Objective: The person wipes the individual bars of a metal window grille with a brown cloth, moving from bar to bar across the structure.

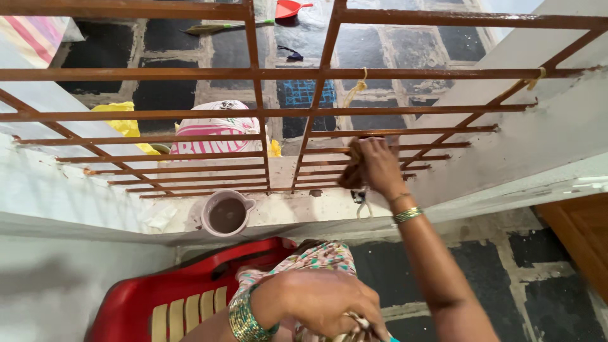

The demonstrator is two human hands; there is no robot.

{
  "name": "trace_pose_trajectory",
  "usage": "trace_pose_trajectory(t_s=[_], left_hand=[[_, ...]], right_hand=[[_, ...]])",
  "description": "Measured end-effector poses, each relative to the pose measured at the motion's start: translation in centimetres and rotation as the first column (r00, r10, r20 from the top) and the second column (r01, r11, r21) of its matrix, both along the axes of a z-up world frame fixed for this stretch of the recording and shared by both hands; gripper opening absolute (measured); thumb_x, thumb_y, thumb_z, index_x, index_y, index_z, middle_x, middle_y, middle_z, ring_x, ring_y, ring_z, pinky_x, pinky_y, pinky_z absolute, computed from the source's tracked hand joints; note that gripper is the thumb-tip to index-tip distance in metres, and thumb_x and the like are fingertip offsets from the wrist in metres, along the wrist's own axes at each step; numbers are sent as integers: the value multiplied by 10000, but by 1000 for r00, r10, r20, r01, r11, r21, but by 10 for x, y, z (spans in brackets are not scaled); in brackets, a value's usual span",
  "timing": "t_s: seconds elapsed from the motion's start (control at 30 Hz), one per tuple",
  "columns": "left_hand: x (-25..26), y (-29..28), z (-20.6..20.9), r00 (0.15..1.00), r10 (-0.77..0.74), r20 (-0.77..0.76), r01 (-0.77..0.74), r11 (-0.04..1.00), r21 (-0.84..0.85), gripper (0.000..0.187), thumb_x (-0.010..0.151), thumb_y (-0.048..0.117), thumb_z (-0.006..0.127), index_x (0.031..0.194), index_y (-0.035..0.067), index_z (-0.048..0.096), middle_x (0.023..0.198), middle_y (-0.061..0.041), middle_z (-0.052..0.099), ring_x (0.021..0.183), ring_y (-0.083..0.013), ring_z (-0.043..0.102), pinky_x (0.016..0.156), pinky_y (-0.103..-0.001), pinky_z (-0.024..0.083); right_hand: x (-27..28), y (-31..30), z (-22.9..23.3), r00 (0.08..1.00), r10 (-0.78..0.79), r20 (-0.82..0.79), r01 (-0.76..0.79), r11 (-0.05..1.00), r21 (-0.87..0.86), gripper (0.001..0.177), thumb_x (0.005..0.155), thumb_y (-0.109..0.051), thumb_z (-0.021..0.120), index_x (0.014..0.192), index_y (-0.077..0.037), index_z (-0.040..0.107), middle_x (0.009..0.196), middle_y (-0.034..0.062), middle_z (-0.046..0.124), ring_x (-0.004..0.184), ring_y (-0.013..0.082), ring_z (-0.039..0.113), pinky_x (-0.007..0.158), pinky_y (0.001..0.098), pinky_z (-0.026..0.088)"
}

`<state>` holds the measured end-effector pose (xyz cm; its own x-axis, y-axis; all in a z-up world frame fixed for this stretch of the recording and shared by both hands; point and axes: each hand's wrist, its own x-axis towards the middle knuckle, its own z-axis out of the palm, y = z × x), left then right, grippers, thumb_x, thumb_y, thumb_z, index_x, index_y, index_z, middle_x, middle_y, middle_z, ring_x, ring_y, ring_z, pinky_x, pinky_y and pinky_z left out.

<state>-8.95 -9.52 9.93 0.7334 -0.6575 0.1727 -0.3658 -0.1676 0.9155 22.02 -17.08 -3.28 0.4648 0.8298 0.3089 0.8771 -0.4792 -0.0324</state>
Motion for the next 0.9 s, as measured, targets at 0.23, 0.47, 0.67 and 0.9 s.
trace_pose_trajectory(t_s=[0.23,0.47,0.67,0.9], left_hand=[[27,-34,-1,994,-14,112,2,994,108,209,923,290,629,1065,174,731,1038,-63,754,1018,-258,721,872,-395,568],[26,-47,18,989,-95,110,97,995,-9,254,982,317,604,1164,175,710,1092,-51,766,1031,-230,741,909,-371,580],[10,-15,28,998,48,29,-41,977,-209,293,1033,340,584,1250,175,692,1139,-41,776,1043,-206,759,941,-350,590],[64,91,-64,198,968,151,-940,231,-249,207,1001,154,621,1199,98,642,1219,-115,692,1117,-272,714,977,-375,582]], right_hand=[[2,14,13,996,33,-83,-42,993,-107,530,747,-237,751,1244,-106,623,1187,127,682,1188,316,578,1126,468,298],[-58,100,5,974,113,-197,-142,980,-143,378,973,-436,652,1124,-89,665,971,84,726,896,235,674,945,425,471],[-78,119,1,985,-42,-168,61,992,112,351,929,-446,658,864,-107,718,794,75,712,781,276,675,828,455,446],[-96,101,-13,998,50,48,-63,938,340,579,756,-369,666,1162,42,624,1111,189,633,1090,347,571,1136,540,296]])
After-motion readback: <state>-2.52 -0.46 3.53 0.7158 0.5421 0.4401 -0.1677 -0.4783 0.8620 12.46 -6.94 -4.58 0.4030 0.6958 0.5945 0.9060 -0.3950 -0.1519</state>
